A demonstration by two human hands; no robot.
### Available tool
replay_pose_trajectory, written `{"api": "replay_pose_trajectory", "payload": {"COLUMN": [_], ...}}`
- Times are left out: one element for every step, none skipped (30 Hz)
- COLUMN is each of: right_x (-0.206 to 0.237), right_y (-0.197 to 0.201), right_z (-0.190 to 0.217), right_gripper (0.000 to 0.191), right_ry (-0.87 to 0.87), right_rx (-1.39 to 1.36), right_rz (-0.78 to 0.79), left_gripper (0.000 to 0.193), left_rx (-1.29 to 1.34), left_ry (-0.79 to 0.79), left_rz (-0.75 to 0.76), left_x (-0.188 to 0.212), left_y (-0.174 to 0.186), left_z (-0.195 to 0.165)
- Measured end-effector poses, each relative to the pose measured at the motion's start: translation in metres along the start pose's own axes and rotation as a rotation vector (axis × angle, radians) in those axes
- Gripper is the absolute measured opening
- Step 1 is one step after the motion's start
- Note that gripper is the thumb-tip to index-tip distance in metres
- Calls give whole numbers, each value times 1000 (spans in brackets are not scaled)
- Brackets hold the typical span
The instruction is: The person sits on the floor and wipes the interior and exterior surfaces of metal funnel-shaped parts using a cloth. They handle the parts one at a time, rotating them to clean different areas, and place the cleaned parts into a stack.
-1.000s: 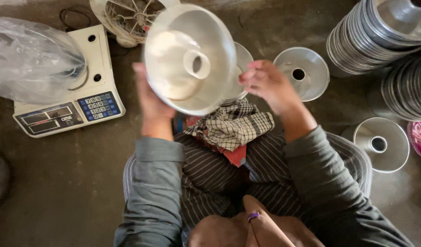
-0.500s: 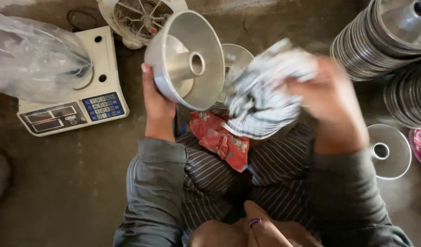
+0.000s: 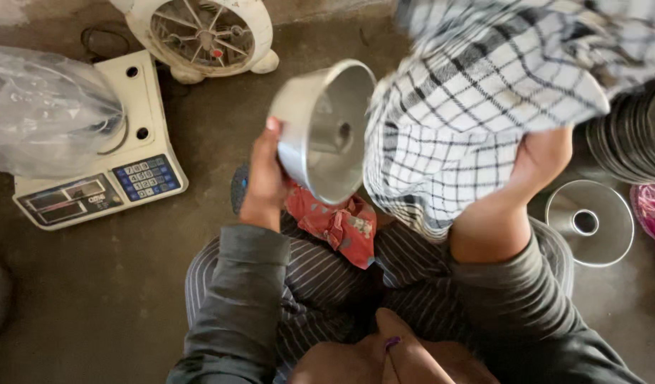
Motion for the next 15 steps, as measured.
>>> {"api": "replay_pose_trajectory", "payload": {"right_x": [1,0,-3,-7,-10,-14,-19,-22,-23,-22,-27,-32,-36,-43,-43], "right_y": [0,-1,-2,-6,-13,-18,-15,-13,-13,-9,0,12,24,33,42], "right_z": [2,6,5,6,9,21,36,51,58,63,74,83,87,83,78], "right_gripper": [24,26,23,24,27,33,39,47,68,91,79,68,57,49,49], "right_ry": [91,184,46,-96,-236,-258,-278,-293,-243,-188,-171,-153,-137,-76,-74], "right_rx": [154,307,-68,-441,-814,-682,-541,-391,-113,169,64,-40,-145,-89,-72], "right_rz": [8,15,49,85,122,405,686,965,1097,1211,1180,1146,1110,1156,1156], "left_gripper": [71,71,71,72,72,73,73,74,75,75,75,75,75,75,75], "left_rx": [28,56,85,87,88,90,87,85,84,110,135,159,176,195,214], "left_ry": [16,30,45,24,3,-18,17,50,82,34,-16,-68,-89,-108,-128], "left_rz": [33,66,95,89,86,82,21,-45,-113,-120,-122,-123,-111,-97,-82], "left_x": [-2,-4,-4,-5,-6,-6,-6,-6,-4,-3,-4,-5,-4,-5,-5], "left_y": [-7,-13,-17,-18,-17,-14,-7,2,11,18,24,29,34,37,39], "left_z": [5,9,11,10,6,2,-3,-10,-15,-22,-28,-32,-35,-36,-37]}}
Point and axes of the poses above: each hand's wrist, its own x-axis away from the middle knuckle, its own y-axis out of the back of the hand, z = x × y, the point moved 3 cm from there along -x, towards the middle knuckle, and after that the axes turned 3 degrees about -x, right-handed, at the moved point
